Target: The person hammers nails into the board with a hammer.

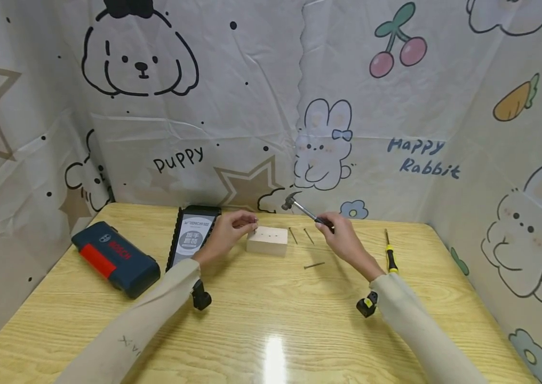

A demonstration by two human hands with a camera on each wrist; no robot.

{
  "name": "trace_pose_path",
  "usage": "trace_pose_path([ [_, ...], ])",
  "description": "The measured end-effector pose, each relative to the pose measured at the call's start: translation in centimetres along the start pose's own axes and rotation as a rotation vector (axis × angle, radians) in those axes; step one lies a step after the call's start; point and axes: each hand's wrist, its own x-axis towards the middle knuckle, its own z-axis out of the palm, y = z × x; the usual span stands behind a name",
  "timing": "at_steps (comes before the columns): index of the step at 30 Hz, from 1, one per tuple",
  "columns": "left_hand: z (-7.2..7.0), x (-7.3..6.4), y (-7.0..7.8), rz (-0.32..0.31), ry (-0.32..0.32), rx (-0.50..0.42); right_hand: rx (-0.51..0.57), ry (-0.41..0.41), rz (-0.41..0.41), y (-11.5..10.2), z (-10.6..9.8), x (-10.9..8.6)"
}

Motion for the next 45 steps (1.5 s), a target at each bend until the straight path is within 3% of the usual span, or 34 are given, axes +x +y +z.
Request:
trace_pose_path([
  [8,0.2,0.1,-0.1,0.0,0.0,-0.009,0.006,-0.003,-0.007,-0.7,0.0,-0.1],
  [14,0.4,-0.1,-0.5,-0.032,0.018,-0.037,0.008,-0.004,-0.08,-2.1,0.2,0.0],
  [23,0.4,-0.3,-0.4,-0.021,0.034,-0.047,-0.028,-0.048,-0.123,-3.2,1.1,0.5],
  [33,0.5,-0.5,-0.6,-0.026,0.053,-0.064,0.045,0.107,-0.236,-4.8,1.6,0.2],
  [40,0.9,-0.5,-0.8,-0.031,0.075,-0.054,-0.111,0.008,-0.29,-4.4,2.1,-0.1],
  [45,0.9,-0.4,-0.9,-0.042,0.086,-0.05,-0.083,0.033,-0.309,-4.4,1.8,0.1],
])
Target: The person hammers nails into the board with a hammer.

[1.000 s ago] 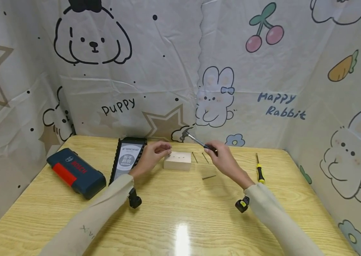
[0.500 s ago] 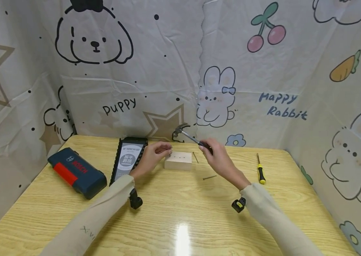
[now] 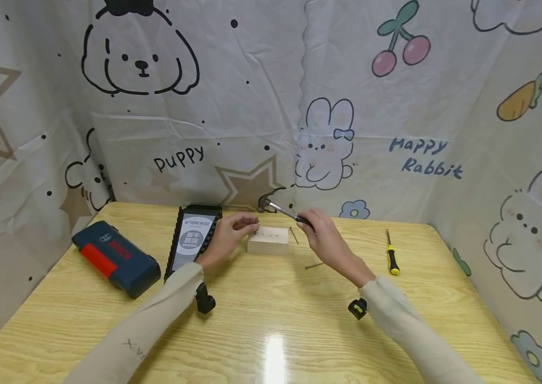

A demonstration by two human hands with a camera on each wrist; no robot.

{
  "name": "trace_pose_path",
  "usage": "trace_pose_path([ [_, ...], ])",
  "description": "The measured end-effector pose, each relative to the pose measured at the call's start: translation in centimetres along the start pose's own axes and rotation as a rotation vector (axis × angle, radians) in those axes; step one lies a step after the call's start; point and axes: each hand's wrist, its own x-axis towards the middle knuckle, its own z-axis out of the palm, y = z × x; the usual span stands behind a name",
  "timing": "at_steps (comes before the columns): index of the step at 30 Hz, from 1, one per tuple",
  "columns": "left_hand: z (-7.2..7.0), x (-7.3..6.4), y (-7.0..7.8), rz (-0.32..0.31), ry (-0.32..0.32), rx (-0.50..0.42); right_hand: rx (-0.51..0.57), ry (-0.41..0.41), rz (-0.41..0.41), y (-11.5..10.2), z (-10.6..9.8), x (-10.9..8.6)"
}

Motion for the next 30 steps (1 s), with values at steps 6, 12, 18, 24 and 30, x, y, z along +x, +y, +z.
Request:
trace_pose_path([
  [6,-0.2,0.0,-0.2,0.0,0.021,0.012,0.001,-0.035,0.008,0.2,0.5,0.2],
  [12,-0.1,-0.2,-0.2,0.006,0.034,0.017,0.005,-0.043,0.037,0.3,0.8,0.0],
  [18,0.2,-0.1,0.2,0.012,0.036,0.02,0.002,-0.05,0.006,0.5,0.4,0.3],
  [24,0.1,-0.2,0.2,0.002,0.031,0.01,0.013,0.005,-0.025,0.2,-0.3,1.0],
  [30,0.1,-0.2,0.0,0.014,0.018,0.015,0.074,0.209,-0.023,-0.4,-0.2,1.1],
])
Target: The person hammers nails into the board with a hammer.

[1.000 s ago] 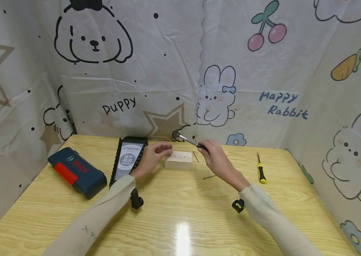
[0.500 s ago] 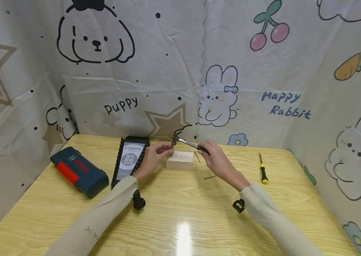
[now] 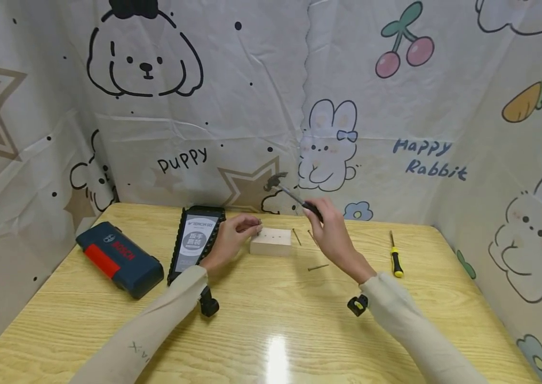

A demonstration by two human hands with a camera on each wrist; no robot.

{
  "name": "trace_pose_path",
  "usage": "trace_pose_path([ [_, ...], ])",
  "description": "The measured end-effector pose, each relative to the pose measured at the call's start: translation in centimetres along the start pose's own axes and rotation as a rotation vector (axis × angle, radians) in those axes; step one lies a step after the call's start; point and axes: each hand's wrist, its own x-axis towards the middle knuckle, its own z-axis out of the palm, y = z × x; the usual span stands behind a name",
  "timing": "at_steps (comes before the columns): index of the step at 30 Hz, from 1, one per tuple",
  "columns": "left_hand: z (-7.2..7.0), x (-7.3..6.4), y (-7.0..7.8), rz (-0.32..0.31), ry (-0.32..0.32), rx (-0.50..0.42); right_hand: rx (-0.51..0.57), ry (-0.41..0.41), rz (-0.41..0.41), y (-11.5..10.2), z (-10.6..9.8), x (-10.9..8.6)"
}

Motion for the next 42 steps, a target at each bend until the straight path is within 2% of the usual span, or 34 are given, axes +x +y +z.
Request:
trace_pose_path([
  [2,0.1,0.0,-0.1,0.004,0.003,-0.003,-0.014,-0.003,-0.004,0.1,0.4,-0.5],
  [7,0.3,0.0,-0.2,0.011,0.011,-0.011,-0.101,-0.183,-0.04,0.4,1.1,-1.4],
  [9,0.3,0.0,-0.1,0.005,0.014,-0.007,-0.11,-0.213,-0.038,0.4,1.0,-1.4],
  [13,0.3,0.0,-0.1,-0.013,0.021,0.008,-0.107,-0.202,-0.026,0.3,0.8,-1.2],
  [19,0.3,-0.1,0.1,-0.013,0.025,0.019,-0.116,-0.232,-0.021,0.5,0.7,-1.1],
  [27,0.4,-0.2,-0.1,-0.023,0.025,0.001,-0.096,-0.218,-0.029,1.0,0.8,-1.1],
  [31,0.4,0.0,0.0,-0.005,0.019,-0.032,-0.092,-0.22,-0.025,0.9,0.7,-1.2],
  [38,0.4,0.1,-0.1,-0.005,0.055,-0.077,-0.107,-0.239,-0.03,0.7,0.4,-0.9],
  [42,0.2,0.2,-0.3,0.0,0.055,-0.072,-0.087,-0.21,-0.039,0.6,-0.1,-0.4],
])
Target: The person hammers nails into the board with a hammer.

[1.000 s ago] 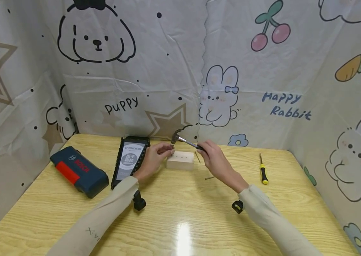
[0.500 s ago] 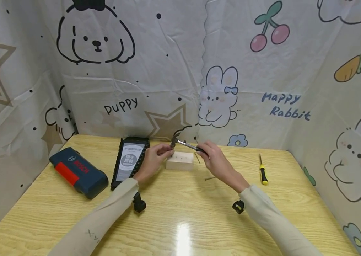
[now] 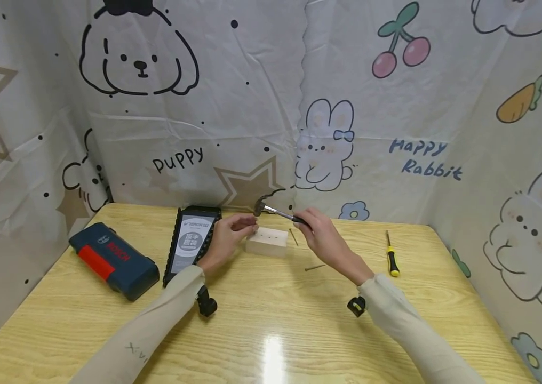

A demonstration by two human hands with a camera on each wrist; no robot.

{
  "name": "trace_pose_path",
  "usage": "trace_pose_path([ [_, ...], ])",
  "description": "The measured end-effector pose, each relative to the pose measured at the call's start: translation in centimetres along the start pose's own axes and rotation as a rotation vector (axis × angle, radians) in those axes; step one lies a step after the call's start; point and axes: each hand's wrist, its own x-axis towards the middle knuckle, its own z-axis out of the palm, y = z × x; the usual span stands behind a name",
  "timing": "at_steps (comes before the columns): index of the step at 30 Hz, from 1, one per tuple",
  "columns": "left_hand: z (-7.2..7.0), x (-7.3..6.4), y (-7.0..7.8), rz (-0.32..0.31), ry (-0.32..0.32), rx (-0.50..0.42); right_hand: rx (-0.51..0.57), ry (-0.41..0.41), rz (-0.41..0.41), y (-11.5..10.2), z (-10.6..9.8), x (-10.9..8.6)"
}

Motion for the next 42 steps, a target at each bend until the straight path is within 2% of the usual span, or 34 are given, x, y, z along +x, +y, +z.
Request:
trace_pose_path([
  [6,-0.1,-0.3,-0.3,0.011,0.021,0.006,0.079,0.157,0.004,-0.5,-0.3,0.5],
  [9,0.3,-0.6,-0.2,0.009,0.047,-0.015,0.091,0.192,0.024,-0.5,-0.1,0.3],
  [11,0.5,-0.7,-0.1,0.009,0.059,-0.021,0.081,0.172,0.02,-0.3,0.2,0.0],
  [17,0.7,-0.8,0.2,0.003,0.087,-0.006,-0.021,0.022,-0.032,0.1,0.8,-0.6],
  [22,0.7,-0.9,0.1,-0.023,0.085,0.007,-0.003,0.046,-0.025,0.1,0.7,-0.4],
  [28,0.9,-1.1,0.3,-0.026,0.099,0.019,-0.034,-0.023,-0.04,0.2,0.5,-0.3],
  [35,1.0,-1.2,0.3,-0.011,0.102,0.023,-0.021,-0.028,-0.012,0.2,0.6,-0.6],
  [42,0.5,-0.8,0.5,-0.027,0.051,0.009,-0.014,-0.022,-0.02,0.3,0.5,-0.6],
])
